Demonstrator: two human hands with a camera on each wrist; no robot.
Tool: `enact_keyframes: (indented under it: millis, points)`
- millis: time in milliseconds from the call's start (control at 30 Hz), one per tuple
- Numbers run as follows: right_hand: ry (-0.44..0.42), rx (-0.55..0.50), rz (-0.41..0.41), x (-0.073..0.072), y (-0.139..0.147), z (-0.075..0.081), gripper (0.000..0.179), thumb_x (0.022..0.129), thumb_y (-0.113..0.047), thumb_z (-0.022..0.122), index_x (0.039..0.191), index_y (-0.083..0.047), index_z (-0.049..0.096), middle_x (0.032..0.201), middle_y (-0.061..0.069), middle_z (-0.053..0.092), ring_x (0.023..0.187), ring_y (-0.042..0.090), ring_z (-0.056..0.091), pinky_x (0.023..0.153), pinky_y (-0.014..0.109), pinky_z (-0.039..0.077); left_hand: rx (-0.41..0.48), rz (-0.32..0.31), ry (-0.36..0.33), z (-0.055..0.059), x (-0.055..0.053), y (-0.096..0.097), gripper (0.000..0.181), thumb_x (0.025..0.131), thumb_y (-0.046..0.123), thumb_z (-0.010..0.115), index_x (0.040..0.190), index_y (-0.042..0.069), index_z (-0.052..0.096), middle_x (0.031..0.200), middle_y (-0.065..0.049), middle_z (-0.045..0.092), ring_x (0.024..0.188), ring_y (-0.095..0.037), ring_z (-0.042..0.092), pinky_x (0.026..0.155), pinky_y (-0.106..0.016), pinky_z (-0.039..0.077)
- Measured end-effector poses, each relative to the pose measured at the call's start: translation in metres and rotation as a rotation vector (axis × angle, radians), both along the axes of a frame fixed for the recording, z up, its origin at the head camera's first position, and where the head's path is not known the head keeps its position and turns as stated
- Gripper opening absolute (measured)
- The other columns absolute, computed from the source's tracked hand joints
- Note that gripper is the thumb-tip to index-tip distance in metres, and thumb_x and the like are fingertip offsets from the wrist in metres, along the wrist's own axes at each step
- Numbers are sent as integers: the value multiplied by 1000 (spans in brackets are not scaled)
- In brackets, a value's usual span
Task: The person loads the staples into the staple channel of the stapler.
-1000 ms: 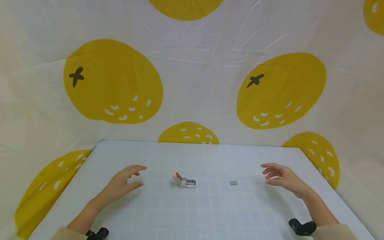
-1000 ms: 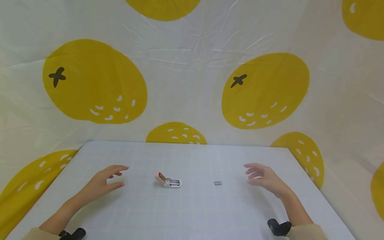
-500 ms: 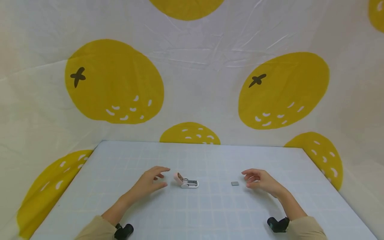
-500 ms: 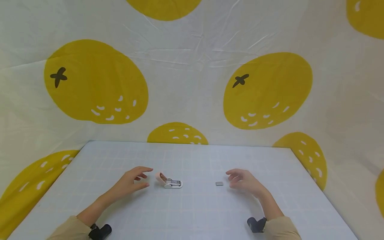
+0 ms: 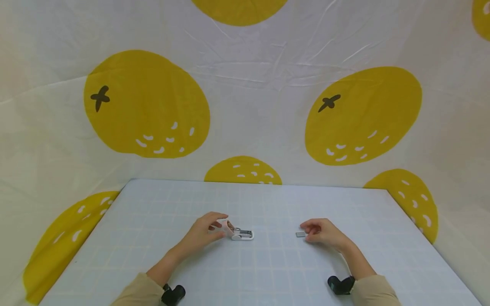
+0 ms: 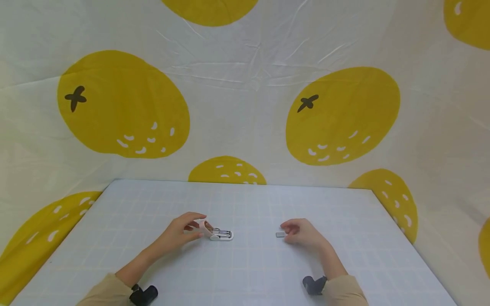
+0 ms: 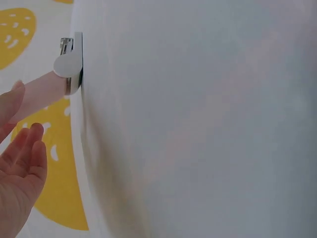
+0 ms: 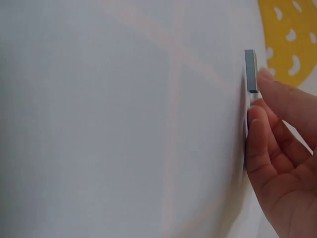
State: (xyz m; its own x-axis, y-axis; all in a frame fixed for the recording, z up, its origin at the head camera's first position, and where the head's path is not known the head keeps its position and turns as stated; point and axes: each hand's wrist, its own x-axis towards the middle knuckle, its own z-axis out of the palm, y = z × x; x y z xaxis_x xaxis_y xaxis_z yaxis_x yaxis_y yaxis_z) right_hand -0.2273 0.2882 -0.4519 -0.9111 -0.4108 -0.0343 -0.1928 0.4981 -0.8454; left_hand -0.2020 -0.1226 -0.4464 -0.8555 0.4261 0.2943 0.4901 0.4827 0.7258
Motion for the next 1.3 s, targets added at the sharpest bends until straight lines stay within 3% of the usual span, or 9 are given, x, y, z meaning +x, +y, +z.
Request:
enact_keyframes:
  millis: [400,667,833,967,1167,1300]
  points:
    - [-8,132,22,-6,-7,3,24,72,-1,76,93,1,67,75,3,54,69,15,49,58,21,43,49,4,-3,5,1,6,43,82,12,71,122,2,58,115,-14,60,90,-18,61,80,-29,51]
    - [2,170,29,-10,-10,6,20,70,-2,78,87,0,69,72,0,54,66,13,49,57,22,43,62,26,-11,9,0,6,33,79,5,72,111,1,64,104,-4,64,82,-11,59,76,-25,51]
    - [6,159,30,-7,-12,9,18,71,-2,77,86,1,69,72,0,55,67,11,48,57,21,43,54,51,-24,11,-1,8,31,78,3,73,108,1,66,102,-3,65,79,-11,58,74,-23,51]
    - [48,181,48,-5,-13,8,16,73,-4,76,86,0,68,73,-2,56,67,9,48,58,21,43,55,71,-60,12,0,9,30,78,5,73,107,1,66,102,-4,65,79,-12,59,74,-21,51]
    - [187,260,115,-3,-15,8,13,76,-4,73,87,-3,66,75,-4,54,69,6,46,61,22,43,66,86,-133,15,0,9,28,79,4,72,107,1,66,103,-5,65,81,-15,59,75,-21,50]
    - [211,288,123,-1,-16,9,12,78,-4,71,88,-4,64,79,-4,55,72,6,48,63,23,44,63,97,-151,18,-1,10,29,79,4,72,107,1,66,103,-5,66,81,-15,59,74,-22,50]
